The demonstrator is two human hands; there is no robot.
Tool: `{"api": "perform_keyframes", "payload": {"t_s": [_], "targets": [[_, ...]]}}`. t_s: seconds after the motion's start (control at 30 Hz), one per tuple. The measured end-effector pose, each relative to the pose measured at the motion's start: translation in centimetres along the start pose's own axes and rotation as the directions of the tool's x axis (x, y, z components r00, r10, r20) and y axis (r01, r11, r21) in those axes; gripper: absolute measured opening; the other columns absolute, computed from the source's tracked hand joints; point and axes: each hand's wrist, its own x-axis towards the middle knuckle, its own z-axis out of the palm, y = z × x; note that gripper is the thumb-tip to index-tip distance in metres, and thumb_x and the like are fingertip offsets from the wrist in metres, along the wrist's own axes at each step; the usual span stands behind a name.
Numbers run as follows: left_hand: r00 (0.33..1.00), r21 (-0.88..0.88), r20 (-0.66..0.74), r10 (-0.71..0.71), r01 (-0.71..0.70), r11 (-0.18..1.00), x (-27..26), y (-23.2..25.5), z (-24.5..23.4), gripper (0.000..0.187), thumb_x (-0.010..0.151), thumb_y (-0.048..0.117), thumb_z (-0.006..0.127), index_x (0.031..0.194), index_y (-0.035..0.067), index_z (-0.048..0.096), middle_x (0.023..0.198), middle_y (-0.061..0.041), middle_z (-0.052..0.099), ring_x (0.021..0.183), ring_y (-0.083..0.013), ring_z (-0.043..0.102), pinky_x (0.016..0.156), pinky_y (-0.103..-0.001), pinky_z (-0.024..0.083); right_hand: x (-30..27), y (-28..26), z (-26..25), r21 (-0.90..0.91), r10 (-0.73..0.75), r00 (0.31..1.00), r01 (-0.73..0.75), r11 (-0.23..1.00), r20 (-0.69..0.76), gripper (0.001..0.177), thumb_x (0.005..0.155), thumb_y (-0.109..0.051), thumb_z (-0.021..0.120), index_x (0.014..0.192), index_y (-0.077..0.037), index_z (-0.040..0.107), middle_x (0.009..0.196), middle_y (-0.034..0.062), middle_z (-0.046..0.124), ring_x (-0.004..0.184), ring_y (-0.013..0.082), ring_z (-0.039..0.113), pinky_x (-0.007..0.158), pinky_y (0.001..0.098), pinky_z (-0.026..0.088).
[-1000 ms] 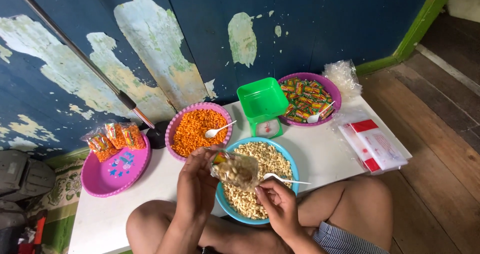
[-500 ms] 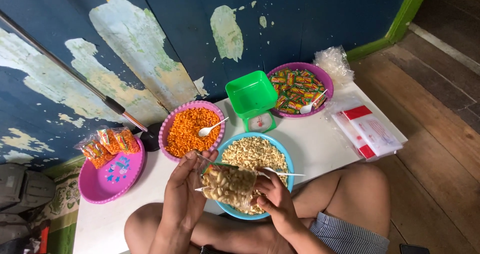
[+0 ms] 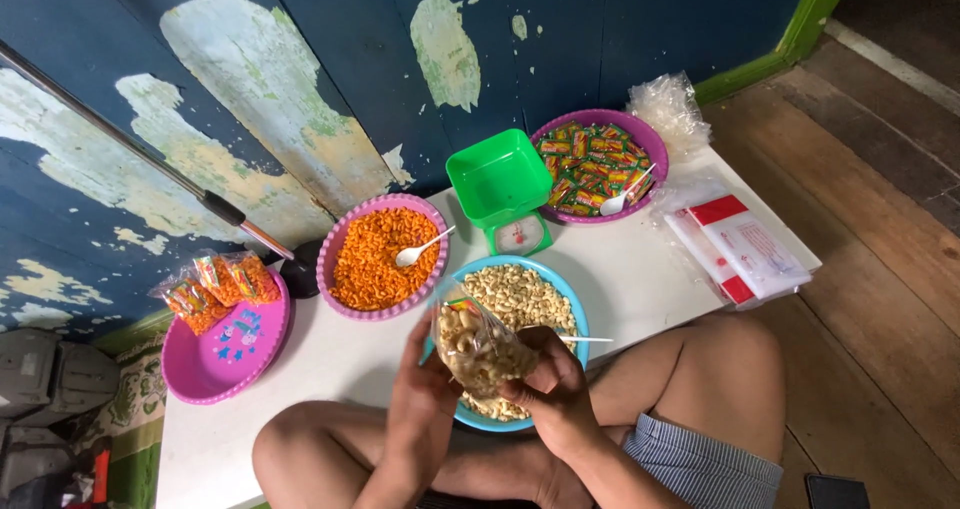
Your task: Packing puffed rice snacks and small packets into plastic bags using a spoon.
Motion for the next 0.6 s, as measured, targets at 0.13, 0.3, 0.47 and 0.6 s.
{"api": "perform_keyframes", "payload": {"t_s": [0.13, 0.3, 0.47, 0.6], "targets": [[0.987, 0.348, 0.161, 0.016, -0.071, 0.935, -1.2, 3.0, 3.9, 0.086, 0.079, 0.02, 0.087, 0.15, 0.004, 0.041, 0.133, -0.013, 0.063, 0.121, -0.0231, 0.061, 0.101, -0.036, 0.054, -0.1, -0.2, 0.2, -0.051, 0.053, 0.999, -0.054, 0.997, -0.013, 0.054, 0.067, -0.007, 0.094, 0.111, -0.005, 0.063, 0.105, 0.0072, 0.063, 0.098, 0.0208, 0.061, 0.077, 0.0305, 0.051], [0.997, 0.502, -0.019, 0.081, -0.06, 0.862, -0.1, 3.4, 4.1, 0.054, 0.083, 0.015, 0.081, 0.133, 0.005, 0.063, 0.123, -0.012, 0.068, 0.108, -0.0219, 0.065, 0.093, -0.034, 0.057, -0.2, -0.9, -0.2, -0.142, 0.102, 0.994, -0.097, 0.985, 0.03, 0.061, 0.075, -0.007, 0.089, 0.125, -0.004, 0.054, 0.121, 0.0126, 0.063, 0.114, 0.0263, 0.065, 0.09, 0.037, 0.061], [0.992, 0.478, 0.035, 0.118, -0.12, 0.87, 0.0, 4.6, 4.8, 0.052, 0.087, 0.016, 0.077, 0.134, 0.005, 0.059, 0.124, -0.013, 0.072, 0.115, -0.0224, 0.067, 0.098, -0.037, 0.055, 0.0, -0.7, -0.2, -0.165, 0.074, 0.997, -0.072, 0.984, 0.008, 0.056, 0.076, -0.013, 0.089, 0.122, -0.001, 0.059, 0.118, 0.0123, 0.066, 0.113, 0.0247, 0.065, 0.095, 0.0359, 0.057], [0.944, 0.361, 0.212, 0.252, -0.315, 0.878, -0.5, 4.9, 5.0, 0.056, 0.092, 0.019, 0.075, 0.138, 0.001, 0.048, 0.14, -0.019, 0.06, 0.127, -0.0272, 0.059, 0.105, -0.041, 0.052, 0.2, -0.5, -0.3, -0.166, 0.026, 0.999, -0.03, 0.986, -0.028, 0.051, 0.075, -0.013, 0.088, 0.117, -0.003, 0.061, 0.113, 0.0088, 0.065, 0.109, 0.0214, 0.062, 0.088, 0.0325, 0.055]]}}
